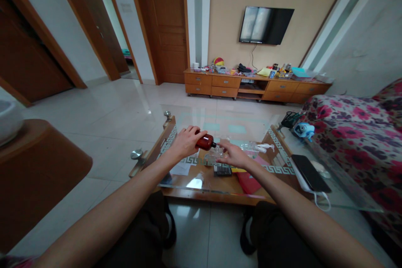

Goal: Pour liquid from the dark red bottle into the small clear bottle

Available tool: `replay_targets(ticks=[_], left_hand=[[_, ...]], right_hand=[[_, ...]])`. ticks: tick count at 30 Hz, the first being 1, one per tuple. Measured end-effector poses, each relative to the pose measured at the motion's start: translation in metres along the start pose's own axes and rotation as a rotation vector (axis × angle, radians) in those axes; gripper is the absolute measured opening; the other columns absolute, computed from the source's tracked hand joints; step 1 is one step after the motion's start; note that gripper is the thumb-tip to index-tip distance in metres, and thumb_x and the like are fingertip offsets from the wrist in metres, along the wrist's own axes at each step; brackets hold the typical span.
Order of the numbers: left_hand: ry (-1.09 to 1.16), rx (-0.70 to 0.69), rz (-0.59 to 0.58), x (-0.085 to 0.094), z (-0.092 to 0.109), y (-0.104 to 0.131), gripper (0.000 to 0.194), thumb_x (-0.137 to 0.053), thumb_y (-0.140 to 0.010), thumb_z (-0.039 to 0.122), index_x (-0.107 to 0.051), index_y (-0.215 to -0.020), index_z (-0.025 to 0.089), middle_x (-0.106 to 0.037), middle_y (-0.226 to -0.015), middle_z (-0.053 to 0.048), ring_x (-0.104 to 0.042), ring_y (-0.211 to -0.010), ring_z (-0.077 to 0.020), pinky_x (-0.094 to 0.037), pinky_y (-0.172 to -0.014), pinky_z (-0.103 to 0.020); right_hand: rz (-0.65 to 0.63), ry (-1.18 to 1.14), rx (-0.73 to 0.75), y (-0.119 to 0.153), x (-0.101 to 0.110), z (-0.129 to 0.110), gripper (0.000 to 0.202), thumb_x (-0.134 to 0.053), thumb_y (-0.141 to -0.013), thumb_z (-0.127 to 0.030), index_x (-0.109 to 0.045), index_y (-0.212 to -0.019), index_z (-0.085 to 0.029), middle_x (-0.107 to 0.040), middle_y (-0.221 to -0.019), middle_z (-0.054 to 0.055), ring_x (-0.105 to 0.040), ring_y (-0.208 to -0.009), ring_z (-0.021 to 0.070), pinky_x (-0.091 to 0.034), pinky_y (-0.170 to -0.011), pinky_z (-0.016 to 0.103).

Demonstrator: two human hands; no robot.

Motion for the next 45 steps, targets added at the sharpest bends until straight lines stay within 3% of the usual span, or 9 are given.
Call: replay_targets(ticks=[45], left_hand=[[-0.063,-0.012,0.009,0.0007,0.0014,0.0011,0.074,-0.072,-0.078,0.016,-0.049,-0.146,0.032,-0.060,-0.130,-0.010,-0.052,-0.121,-0.0322,-0.044,-0.102,-0.046]], right_hand=[[-0.005,0.008,0.002,0.0007,0.0018,-0.0015,0.080,-0.087,-0.081,-0.049,-0.055,-0.151,-0.027,-0.071,-0.130,0.012,-0.069,-0.100,0.0271,-0.054,-0.086,0.038]])
Point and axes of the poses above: each hand's wrist, its own y-axis away from the middle knuckle, its own x-axis out of the back of the hand, z = x × y, the point moved 7 cm from there along -y, towards the middle knuckle
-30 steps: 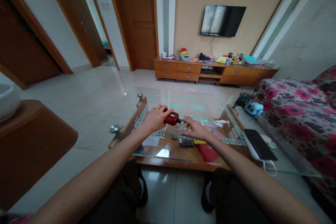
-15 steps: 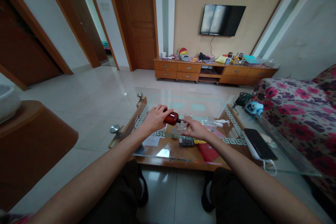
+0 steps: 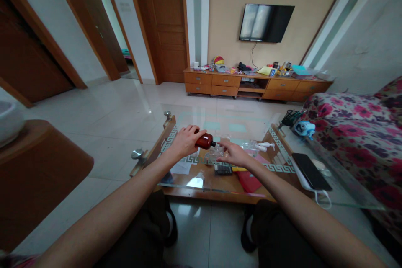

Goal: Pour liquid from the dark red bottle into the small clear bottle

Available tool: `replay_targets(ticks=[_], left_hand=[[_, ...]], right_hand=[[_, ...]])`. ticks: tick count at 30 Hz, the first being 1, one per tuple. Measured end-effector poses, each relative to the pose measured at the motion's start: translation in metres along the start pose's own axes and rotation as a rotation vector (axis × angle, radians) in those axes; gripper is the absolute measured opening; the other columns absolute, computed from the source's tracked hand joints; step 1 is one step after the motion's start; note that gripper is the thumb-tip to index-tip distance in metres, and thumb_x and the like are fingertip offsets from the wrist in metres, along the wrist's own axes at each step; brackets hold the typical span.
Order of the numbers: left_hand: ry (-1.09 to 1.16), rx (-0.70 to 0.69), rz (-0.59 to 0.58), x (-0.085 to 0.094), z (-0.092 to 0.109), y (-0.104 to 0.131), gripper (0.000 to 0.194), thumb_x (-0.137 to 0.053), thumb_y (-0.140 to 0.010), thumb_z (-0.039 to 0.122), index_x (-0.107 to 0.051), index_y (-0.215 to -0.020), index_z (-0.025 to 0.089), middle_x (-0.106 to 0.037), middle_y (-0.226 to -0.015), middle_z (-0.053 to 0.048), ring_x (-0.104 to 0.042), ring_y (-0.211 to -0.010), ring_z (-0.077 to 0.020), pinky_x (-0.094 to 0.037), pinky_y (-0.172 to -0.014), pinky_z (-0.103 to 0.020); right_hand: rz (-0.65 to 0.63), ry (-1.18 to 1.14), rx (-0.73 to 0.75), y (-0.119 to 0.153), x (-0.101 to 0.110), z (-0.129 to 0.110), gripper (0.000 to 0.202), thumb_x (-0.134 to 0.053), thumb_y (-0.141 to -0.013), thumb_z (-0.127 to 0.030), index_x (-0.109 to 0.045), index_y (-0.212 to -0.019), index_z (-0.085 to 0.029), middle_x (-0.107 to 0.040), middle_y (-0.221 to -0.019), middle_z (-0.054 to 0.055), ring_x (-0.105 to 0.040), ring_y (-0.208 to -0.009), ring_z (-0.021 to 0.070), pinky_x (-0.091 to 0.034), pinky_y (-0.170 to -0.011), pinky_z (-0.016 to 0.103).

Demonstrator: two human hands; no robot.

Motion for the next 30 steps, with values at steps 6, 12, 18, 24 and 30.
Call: replay_targets(ticks=[6,12,18,24,30], left_hand=[[-0.003,0.004,-0.015,0.0025,0.0016,-0.0002,0.074,-0.071,-0.078,0.015,-0.049,-0.146,0.033,-0.059,-0.130,-0.010,-0.051,-0.123,-0.0325,-0.045,-0.103,-0.046],[-0.007,0.003,-0.014,0.0026,0.0021,-0.0002,0.075,-0.071,-0.078,0.015,-0.048,-0.147,0.033,-0.059,-0.131,-0.010,-0.051,-0.123,-0.0328,-0.045,-0.102,-0.047],[-0.005,0.009,-0.010,0.0005,0.0006,0.0000,0.074,-0.070,-0.079,0.016,-0.047,-0.148,0.033,-0.059,-0.132,-0.010,-0.051,-0.124,-0.0328,-0.044,-0.103,-0.046],[0.001,0.006,-0.006,0.0000,0.0010,0.0006,0.077,-0.072,-0.078,0.016,-0.047,-0.148,0.034,-0.059,-0.133,-0.010,-0.050,-0.125,-0.0335,-0.044,-0.103,-0.048],[-0.002,0.004,-0.014,-0.0009,0.0011,0.0001,0.075,-0.071,-0.079,0.016,-0.048,-0.148,0.033,-0.059,-0.132,-0.010,-0.051,-0.124,-0.0328,-0.043,-0.104,-0.048]], right_hand=[[-0.001,0.006,-0.004,0.0003,0.0015,-0.0018,0.080,-0.086,-0.081,-0.051,-0.056,-0.151,-0.026,-0.071,-0.130,0.012,-0.069,-0.101,0.0270,-0.053,-0.087,0.038],[-0.007,0.011,-0.002,0.0000,0.0014,-0.0019,0.081,-0.086,-0.081,-0.052,-0.055,-0.151,-0.026,-0.071,-0.130,0.012,-0.069,-0.100,0.0269,-0.054,-0.087,0.038],[-0.008,0.024,-0.003,-0.0002,-0.0003,-0.0003,0.080,-0.085,-0.082,-0.053,-0.055,-0.151,-0.027,-0.072,-0.127,0.012,-0.070,-0.099,0.0274,-0.054,-0.086,0.040],[-0.007,0.021,-0.010,-0.0003,0.0004,-0.0015,0.081,-0.086,-0.081,-0.053,-0.055,-0.151,-0.026,-0.072,-0.126,0.012,-0.069,-0.100,0.0279,-0.054,-0.087,0.041],[-0.002,0.012,-0.008,0.0000,0.0001,-0.0002,0.082,-0.086,-0.081,-0.053,-0.055,-0.151,-0.025,-0.072,-0.125,0.012,-0.069,-0.098,0.0266,-0.054,-0.086,0.039]])
Point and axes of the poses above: each hand's wrist, its own y-axis away from the middle knuckle, its own x-axis out of the back of the hand, z = x × y, the point moved 7 cm from there along -y, towards the middle knuckle
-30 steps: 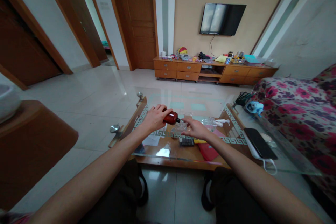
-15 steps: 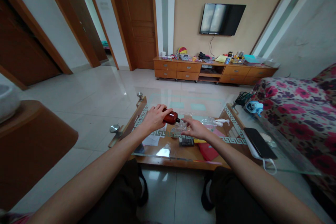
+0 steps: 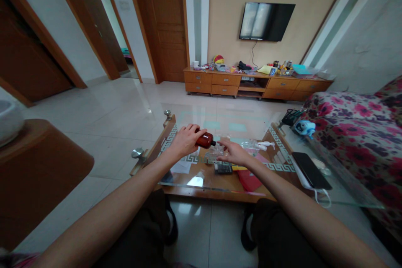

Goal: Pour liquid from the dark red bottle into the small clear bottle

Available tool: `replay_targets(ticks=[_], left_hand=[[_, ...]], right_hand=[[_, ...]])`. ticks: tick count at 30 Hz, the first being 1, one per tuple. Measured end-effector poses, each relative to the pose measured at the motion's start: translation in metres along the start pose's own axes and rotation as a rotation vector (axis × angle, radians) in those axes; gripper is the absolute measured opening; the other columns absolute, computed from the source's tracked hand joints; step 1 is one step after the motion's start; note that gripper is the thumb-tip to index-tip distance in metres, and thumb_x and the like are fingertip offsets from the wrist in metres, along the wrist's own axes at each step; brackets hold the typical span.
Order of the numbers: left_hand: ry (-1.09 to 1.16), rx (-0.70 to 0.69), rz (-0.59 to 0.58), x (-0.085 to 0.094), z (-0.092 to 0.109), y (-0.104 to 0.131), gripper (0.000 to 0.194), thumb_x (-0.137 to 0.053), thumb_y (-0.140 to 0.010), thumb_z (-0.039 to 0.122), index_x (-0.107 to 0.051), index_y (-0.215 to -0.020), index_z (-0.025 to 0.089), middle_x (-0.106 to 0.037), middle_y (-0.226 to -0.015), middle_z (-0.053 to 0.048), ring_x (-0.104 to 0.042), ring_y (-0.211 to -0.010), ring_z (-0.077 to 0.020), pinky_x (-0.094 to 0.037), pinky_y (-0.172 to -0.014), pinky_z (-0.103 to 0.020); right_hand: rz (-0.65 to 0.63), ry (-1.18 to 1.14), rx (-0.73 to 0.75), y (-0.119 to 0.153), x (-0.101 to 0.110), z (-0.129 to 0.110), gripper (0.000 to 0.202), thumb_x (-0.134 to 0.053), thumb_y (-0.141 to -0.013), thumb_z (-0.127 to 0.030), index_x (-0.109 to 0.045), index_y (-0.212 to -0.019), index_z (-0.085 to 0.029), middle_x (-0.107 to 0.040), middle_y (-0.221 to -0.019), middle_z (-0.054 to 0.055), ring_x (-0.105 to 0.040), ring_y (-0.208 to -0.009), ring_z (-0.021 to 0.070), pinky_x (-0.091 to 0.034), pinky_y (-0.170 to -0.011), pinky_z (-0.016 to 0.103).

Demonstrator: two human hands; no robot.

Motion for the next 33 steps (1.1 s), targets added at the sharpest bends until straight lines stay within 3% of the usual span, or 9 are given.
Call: replay_targets(ticks=[33], left_hand=[[-0.012,-0.015,-0.003,0.0007,0.0033,-0.0019,0.077,-0.071,-0.079,0.015,-0.046,-0.149,0.034,-0.057,-0.136,-0.011,-0.049,-0.128,-0.0341,-0.042,-0.105,-0.049]], right_hand=[[-0.002,-0.011,-0.011,-0.0011,-0.0062,0.0091,0.084,-0.087,-0.079,-0.052,-0.054,-0.152,-0.026,-0.073,-0.125,0.011,-0.070,-0.097,0.0265,-0.054,-0.086,0.039]])
Point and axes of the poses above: each hand's wrist, its own y-axis away from the middle knuckle, its own x-axis out of the back of the hand, z = x × y, the point moved 7 cm from there along -y, towards the middle knuckle
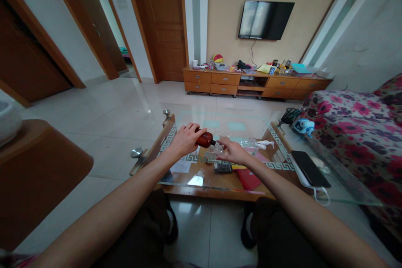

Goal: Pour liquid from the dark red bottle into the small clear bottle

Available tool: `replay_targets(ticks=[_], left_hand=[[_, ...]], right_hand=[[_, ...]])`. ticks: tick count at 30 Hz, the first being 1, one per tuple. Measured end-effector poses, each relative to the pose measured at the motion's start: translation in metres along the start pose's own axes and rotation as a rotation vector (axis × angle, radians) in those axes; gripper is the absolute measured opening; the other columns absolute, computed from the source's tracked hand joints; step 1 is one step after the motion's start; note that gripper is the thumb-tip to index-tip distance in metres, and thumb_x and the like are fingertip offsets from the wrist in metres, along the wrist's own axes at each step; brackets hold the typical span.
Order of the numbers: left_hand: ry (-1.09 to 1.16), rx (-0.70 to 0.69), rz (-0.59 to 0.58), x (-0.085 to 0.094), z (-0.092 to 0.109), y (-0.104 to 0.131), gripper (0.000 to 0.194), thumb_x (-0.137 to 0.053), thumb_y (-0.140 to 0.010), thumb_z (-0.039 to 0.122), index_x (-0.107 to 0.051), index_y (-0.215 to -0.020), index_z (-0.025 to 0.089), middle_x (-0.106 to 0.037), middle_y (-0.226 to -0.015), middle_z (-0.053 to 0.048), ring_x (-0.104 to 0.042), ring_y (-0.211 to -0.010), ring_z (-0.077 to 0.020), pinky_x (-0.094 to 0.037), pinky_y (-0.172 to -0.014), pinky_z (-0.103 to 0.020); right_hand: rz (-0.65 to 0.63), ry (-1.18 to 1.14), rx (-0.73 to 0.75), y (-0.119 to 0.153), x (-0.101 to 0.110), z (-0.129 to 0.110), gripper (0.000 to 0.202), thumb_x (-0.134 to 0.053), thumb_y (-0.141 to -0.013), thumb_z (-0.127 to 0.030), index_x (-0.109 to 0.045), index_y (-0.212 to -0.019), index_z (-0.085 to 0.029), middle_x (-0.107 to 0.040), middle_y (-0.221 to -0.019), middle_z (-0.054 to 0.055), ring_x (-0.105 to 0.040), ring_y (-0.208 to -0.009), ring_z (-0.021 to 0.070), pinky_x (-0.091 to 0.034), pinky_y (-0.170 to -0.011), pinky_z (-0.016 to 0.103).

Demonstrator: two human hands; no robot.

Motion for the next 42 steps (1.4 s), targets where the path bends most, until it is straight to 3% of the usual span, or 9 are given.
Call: replay_targets(ticks=[16,42], left_hand=[[-0.002,-0.002,-0.006,0.0026,0.0021,-0.0008,0.075,-0.069,-0.079,0.013,-0.047,-0.148,0.034,-0.057,-0.137,-0.011,-0.049,-0.128,-0.0337,-0.042,-0.106,-0.048],[-0.042,0.003,-0.004,0.0036,0.0036,-0.0015,0.072,-0.071,-0.079,0.013,-0.051,-0.146,0.031,-0.058,-0.136,-0.011,-0.049,-0.128,-0.0329,-0.042,-0.105,-0.046]], right_hand=[[0.001,0.002,-0.003,-0.0008,-0.0010,0.0026,0.085,-0.087,-0.078,-0.053,-0.054,-0.151,-0.028,-0.073,-0.126,0.011,-0.071,-0.100,0.0288,-0.056,-0.090,0.043],[0.002,0.007,0.012,0.0001,0.0010,0.0006,0.084,-0.085,-0.080,-0.055,-0.055,-0.151,-0.024,-0.072,-0.127,0.012,-0.070,-0.101,0.0275,-0.054,-0.088,0.039]])
Point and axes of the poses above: each hand's wrist, its own y-axis away from the middle knuckle, its own x-axis out of the back of the hand, z = x × y, the point moved 7 cm from there along -y, towards the middle knuckle
